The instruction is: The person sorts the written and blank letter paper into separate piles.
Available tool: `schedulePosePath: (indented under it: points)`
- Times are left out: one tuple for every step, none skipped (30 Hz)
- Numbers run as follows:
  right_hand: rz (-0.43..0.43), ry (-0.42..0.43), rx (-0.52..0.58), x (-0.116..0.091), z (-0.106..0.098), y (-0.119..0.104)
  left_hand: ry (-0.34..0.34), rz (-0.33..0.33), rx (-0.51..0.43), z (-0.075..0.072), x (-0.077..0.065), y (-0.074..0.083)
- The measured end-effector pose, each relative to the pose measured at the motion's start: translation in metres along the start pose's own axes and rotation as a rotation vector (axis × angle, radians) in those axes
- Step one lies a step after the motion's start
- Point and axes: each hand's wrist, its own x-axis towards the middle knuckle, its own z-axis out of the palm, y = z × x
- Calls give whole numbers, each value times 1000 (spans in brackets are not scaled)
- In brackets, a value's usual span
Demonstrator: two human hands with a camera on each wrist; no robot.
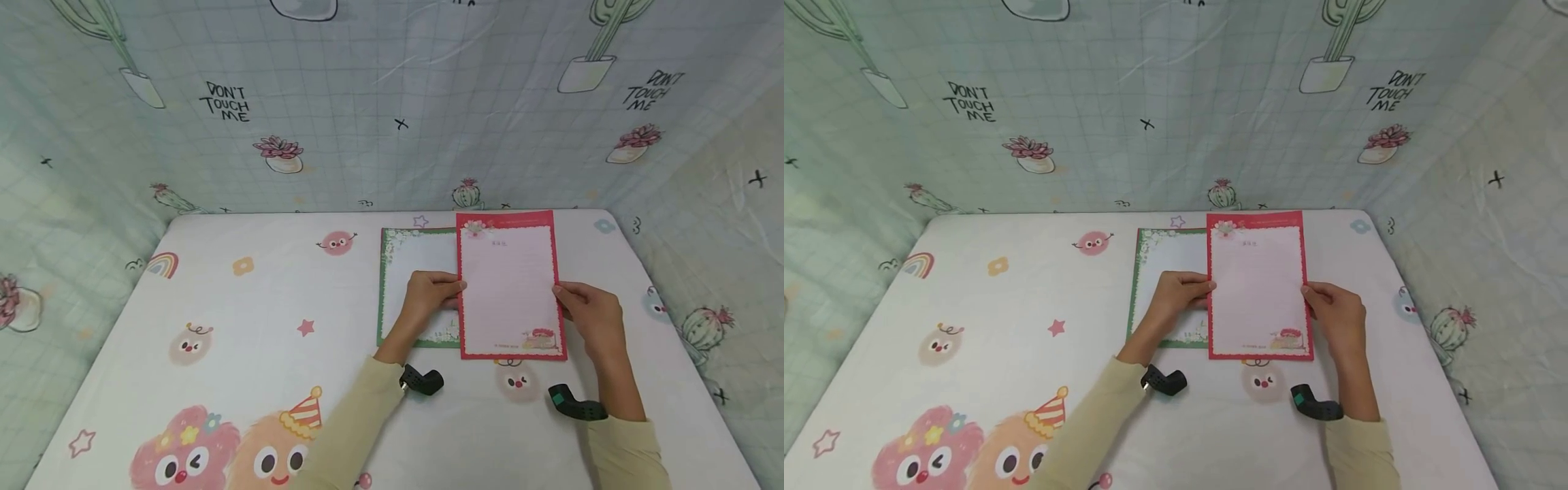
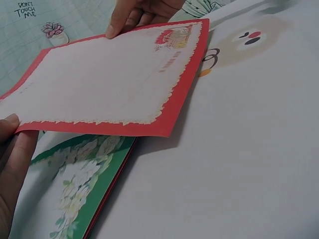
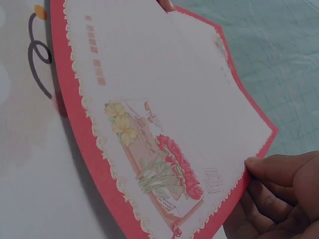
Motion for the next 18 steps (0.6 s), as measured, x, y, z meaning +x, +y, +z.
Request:
schedulePosePath:
  points:
    - [5, 3, 1, 0, 0, 0, 0, 0, -3, 1, 0, 0]
    - [13, 4, 2, 1, -1, 0, -1, 1, -5, 2, 0, 0]
    - [21, 6, 3, 1, -1, 1, -3, 3, -3, 3, 0, 0]
    - [30, 7, 5, 1, -1, 1, -6, 6, -5, 5, 0, 0]
    - [37, 11, 5, 1, -2, 2, -8, 8, -6, 6, 0, 0]
    - [42, 14, 6, 2, -2, 3, -10, 14, 1, 7, 0, 0]
    - [47, 15, 4, 2, -2, 4, -12, 19, 2, 9, 1, 0]
    - [49, 15, 1, 2, -3, 6, -12, 22, 3, 10, 1, 0]
    - [48, 14, -3, 3, -3, 7, -14, 26, 4, 12, 1, -1]
    - [45, 15, -8, 3, -4, 8, -15, 29, 5, 13, 2, -1]
    - [40, 15, -15, 3, -4, 9, -14, 32, 14, 14, 2, -1]
    - [33, 15, -22, 4, -5, 10, -16, 35, 22, 15, 3, -2]
    - [28, 16, -28, 4, -6, 11, -15, 36, 25, 16, 3, -2]
    - [19, 18, -34, 4, -7, 12, -14, 38, 31, 17, 3, -2]
    - [10, 19, -36, 5, -8, 12, -14, 43, 37, 17, 3, -2]
    - [1, 19, -38, 6, -8, 12, -12, 47, 39, 18, 4, -3]
    - [-7, 19, -41, 6, -9, 12, -12, 50, 40, 19, 4, -3]
    - [-14, 17, -45, 7, -10, 12, -13, 52, 37, 19, 5, -3]
